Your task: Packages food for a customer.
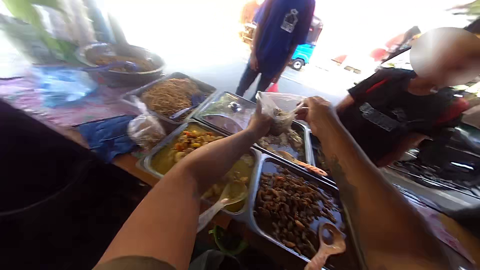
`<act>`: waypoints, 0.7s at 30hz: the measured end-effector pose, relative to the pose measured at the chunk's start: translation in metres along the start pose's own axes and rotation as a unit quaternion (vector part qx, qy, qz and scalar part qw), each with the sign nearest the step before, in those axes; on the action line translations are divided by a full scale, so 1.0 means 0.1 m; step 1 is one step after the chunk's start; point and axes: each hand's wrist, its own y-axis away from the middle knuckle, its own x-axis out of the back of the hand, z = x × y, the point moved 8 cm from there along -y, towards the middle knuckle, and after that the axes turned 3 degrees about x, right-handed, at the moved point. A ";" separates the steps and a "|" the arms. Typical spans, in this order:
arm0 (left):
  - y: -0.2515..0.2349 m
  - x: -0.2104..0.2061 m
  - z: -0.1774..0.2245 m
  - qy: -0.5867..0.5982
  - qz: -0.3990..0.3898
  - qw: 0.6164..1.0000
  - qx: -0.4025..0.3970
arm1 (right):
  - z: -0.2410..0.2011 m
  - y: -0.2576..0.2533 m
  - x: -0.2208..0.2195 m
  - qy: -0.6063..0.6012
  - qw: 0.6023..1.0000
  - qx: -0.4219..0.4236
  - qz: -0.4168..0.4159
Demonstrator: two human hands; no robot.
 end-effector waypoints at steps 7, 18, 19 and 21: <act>1.07 1.97 0.95 -0.103 0.037 0.994 0.003 | -1.12 0.61 -1.74 -0.108 0.983 0.050 -0.139; 1.67 5.50 0.33 -0.229 0.126 0.965 -0.001 | -1.26 1.53 -5.25 -0.095 0.952 -0.060 -0.286; 1.63 5.70 0.19 -0.225 0.123 0.967 -0.009 | -1.17 1.56 -5.46 -0.079 0.953 -0.071 -0.282; 1.61 5.96 0.06 -0.207 0.122 0.970 -0.024 | -1.03 1.59 -5.77 -0.052 0.956 -0.073 -0.279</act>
